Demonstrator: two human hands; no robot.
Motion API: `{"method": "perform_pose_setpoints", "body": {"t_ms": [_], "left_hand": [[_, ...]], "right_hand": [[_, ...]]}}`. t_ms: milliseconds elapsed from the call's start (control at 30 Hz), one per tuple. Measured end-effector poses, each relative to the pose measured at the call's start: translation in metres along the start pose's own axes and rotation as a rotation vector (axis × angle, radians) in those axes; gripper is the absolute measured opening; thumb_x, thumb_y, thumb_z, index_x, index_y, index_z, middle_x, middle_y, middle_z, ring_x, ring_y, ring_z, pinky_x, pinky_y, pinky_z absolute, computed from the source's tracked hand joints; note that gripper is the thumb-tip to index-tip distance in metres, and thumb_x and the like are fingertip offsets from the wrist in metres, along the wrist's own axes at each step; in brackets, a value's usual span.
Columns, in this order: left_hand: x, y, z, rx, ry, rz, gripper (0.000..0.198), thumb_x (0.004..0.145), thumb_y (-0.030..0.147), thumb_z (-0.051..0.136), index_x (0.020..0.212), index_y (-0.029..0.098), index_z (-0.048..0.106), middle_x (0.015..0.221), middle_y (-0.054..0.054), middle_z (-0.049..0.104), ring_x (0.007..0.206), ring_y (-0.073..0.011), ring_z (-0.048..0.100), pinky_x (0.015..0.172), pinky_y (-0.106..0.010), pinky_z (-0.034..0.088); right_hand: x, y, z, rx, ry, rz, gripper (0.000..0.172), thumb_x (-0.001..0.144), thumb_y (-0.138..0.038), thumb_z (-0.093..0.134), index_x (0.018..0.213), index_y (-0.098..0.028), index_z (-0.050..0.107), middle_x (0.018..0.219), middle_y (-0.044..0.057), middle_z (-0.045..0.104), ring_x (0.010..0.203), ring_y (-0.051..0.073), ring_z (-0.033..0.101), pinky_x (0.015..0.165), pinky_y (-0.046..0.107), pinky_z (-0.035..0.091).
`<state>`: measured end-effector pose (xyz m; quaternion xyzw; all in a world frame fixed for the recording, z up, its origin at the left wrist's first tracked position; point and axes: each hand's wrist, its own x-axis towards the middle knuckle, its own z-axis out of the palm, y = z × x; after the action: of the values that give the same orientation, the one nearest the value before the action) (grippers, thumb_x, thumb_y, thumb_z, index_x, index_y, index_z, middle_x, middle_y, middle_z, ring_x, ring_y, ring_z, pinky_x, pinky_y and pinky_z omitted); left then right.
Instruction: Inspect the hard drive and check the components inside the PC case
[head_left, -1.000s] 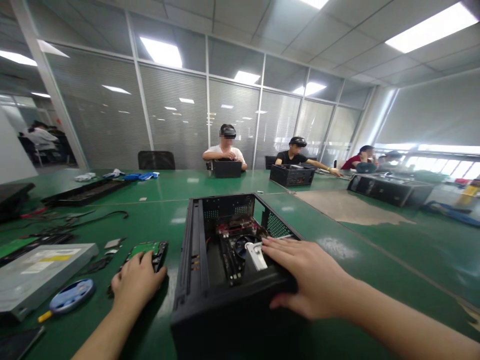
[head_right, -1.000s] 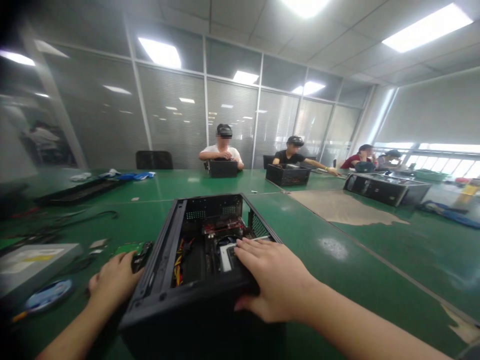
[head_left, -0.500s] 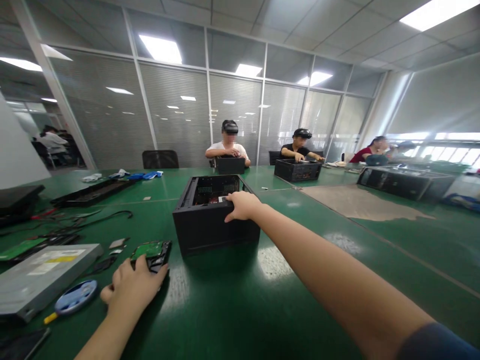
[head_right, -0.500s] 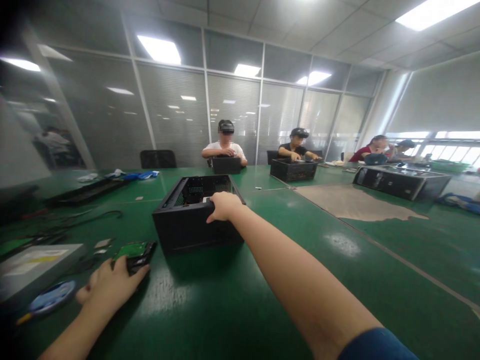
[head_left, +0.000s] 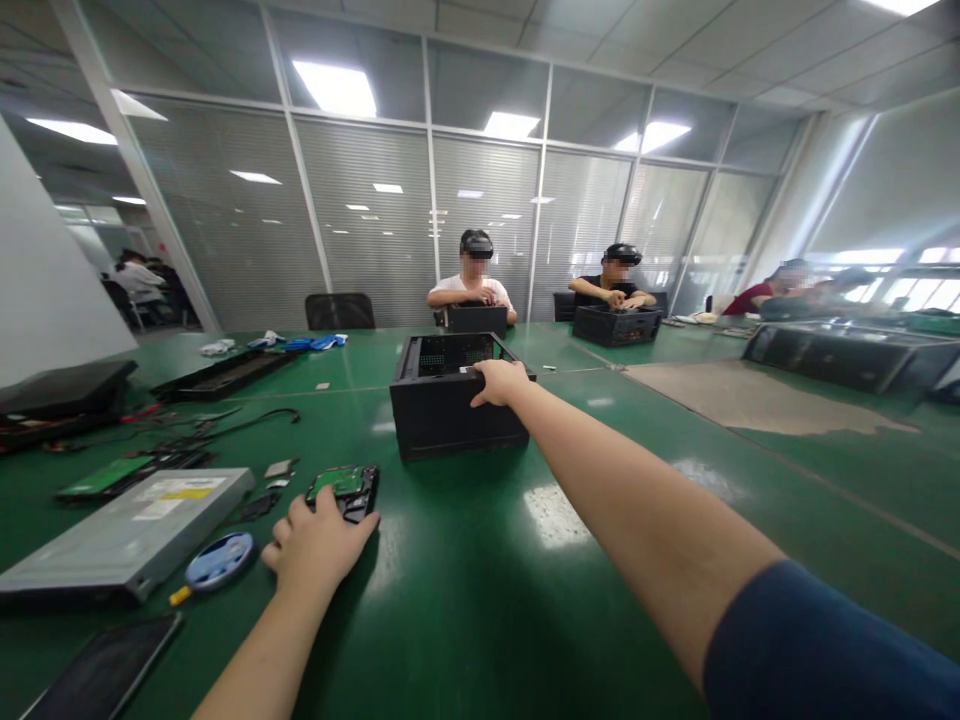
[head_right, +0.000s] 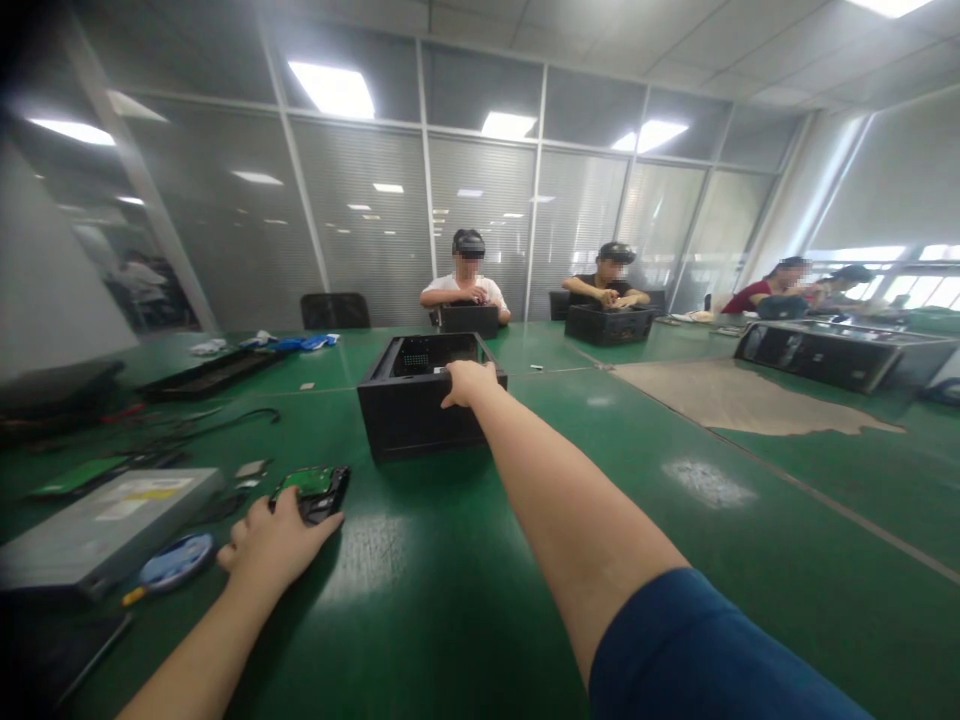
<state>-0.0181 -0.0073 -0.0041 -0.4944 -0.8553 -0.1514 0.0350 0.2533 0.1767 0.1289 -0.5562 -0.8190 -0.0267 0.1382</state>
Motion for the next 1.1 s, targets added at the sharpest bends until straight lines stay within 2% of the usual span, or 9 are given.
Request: {"method": "perform_pose_setpoints", "body": {"t_ms": [167, 267, 367, 500, 633, 700, 867, 1000, 1100], "left_hand": [[-0.005, 0.004, -0.013, -0.149, 0.03, -0.033, 0.083, 0.072, 0.063, 0.053, 0.143, 0.023, 0.038, 0.152, -0.023, 0.027, 0.126, -0.0504, 0.04, 0.092, -0.064, 0.039], [-0.006, 0.003, -0.018, -0.264, 0.038, -0.068, 0.08, 0.072, 0.061, 0.056, 0.141, 0.026, 0.038, 0.15, -0.021, 0.028, 0.125, -0.0496, 0.043, 0.092, -0.066, 0.039], [-0.009, 0.002, -0.018, -0.409, 0.051, -0.076, 0.076, 0.073, 0.059, 0.059, 0.139, 0.027, 0.038, 0.145, -0.02, 0.034, 0.128, -0.0452, 0.043, 0.094, -0.065, 0.041], [-0.021, 0.009, -0.02, -0.552, 0.148, 0.023, 0.068, 0.074, 0.051, 0.063, 0.133, 0.024, 0.042, 0.136, -0.017, 0.041, 0.13, -0.036, 0.044, 0.101, -0.055, 0.043], [-0.043, 0.025, -0.033, -0.601, 0.464, 0.385, 0.072, 0.071, 0.042, 0.072, 0.132, 0.02, 0.041, 0.128, -0.014, 0.047, 0.12, -0.0308, 0.051, 0.105, -0.048, 0.042], [-0.057, 0.037, -0.039, -0.593, 0.603, 0.583, 0.075, 0.067, 0.039, 0.077, 0.13, 0.017, 0.043, 0.127, -0.015, 0.049, 0.124, -0.0344, 0.047, 0.107, -0.053, 0.039], [-0.095, 0.062, -0.035, -0.521, 0.475, 0.95, 0.073, 0.07, 0.024, 0.076, 0.134, 0.019, 0.042, 0.143, -0.021, 0.039, 0.123, -0.0337, 0.049, 0.102, -0.054, 0.043], [-0.113, 0.071, -0.031, -0.47, 0.405, 1.104, 0.074, 0.071, 0.017, 0.074, 0.136, 0.022, 0.041, 0.146, -0.02, 0.036, 0.117, -0.0308, 0.053, 0.101, -0.055, 0.044], [-0.116, 0.073, -0.035, -0.404, 0.411, 1.126, 0.077, 0.071, 0.02, 0.074, 0.139, 0.023, 0.038, 0.15, -0.021, 0.031, 0.124, -0.0345, 0.048, 0.102, -0.056, 0.042]], "right_hand": [[-0.058, -0.022, 0.004, 0.04, 0.197, -0.047, 0.066, 0.087, -0.029, 0.064, 0.146, -0.018, 0.037, 0.152, 0.017, 0.04, 0.142, 0.026, 0.034, 0.118, 0.049, 0.013], [-0.121, -0.027, 0.028, 0.286, 0.27, -0.102, 0.067, 0.087, -0.031, 0.063, 0.147, -0.02, 0.035, 0.153, 0.014, 0.04, 0.142, 0.022, 0.035, 0.117, 0.046, 0.022], [-0.191, -0.021, 0.06, 0.874, 0.149, -0.068, 0.054, 0.086, -0.038, 0.063, 0.135, -0.023, 0.048, 0.139, 0.013, 0.056, 0.127, 0.024, 0.054, 0.104, 0.045, 0.044], [-0.251, -0.015, 0.084, 1.469, -0.096, 0.117, 0.045, 0.081, -0.044, 0.069, 0.12, -0.024, 0.055, 0.124, 0.012, 0.064, 0.11, 0.025, 0.066, 0.095, 0.043, 0.052], [-0.253, -0.018, 0.085, 1.87, -0.305, 0.193, 0.051, 0.08, -0.04, 0.073, 0.123, -0.018, 0.055, 0.127, 0.017, 0.062, 0.106, 0.025, 0.068, 0.093, 0.042, 0.05], [-0.246, -0.022, 0.084, 2.03, -0.417, 0.193, 0.057, 0.077, -0.037, 0.076, 0.125, -0.015, 0.054, 0.129, 0.02, 0.061, 0.107, 0.026, 0.067, 0.096, 0.042, 0.048], [-0.244, -0.029, 0.087, 2.327, -0.62, 0.056, 0.058, 0.077, -0.035, 0.078, 0.126, -0.014, 0.056, 0.126, 0.018, 0.063, 0.109, 0.026, 0.066, 0.1, 0.042, 0.044], [-0.248, -0.03, 0.09, 2.402, -0.454, 0.119, 0.037, 0.085, -0.027, 0.072, 0.118, -0.014, 0.062, 0.111, 0.013, 0.071, 0.101, 0.023, 0.069, 0.097, 0.042, 0.046], [-0.247, -0.028, 0.09, 2.384, -0.418, 0.141, 0.035, 0.081, -0.02, 0.075, 0.114, -0.015, 0.064, 0.109, 0.012, 0.072, 0.097, 0.023, 0.07, 0.094, 0.043, 0.048]]}}
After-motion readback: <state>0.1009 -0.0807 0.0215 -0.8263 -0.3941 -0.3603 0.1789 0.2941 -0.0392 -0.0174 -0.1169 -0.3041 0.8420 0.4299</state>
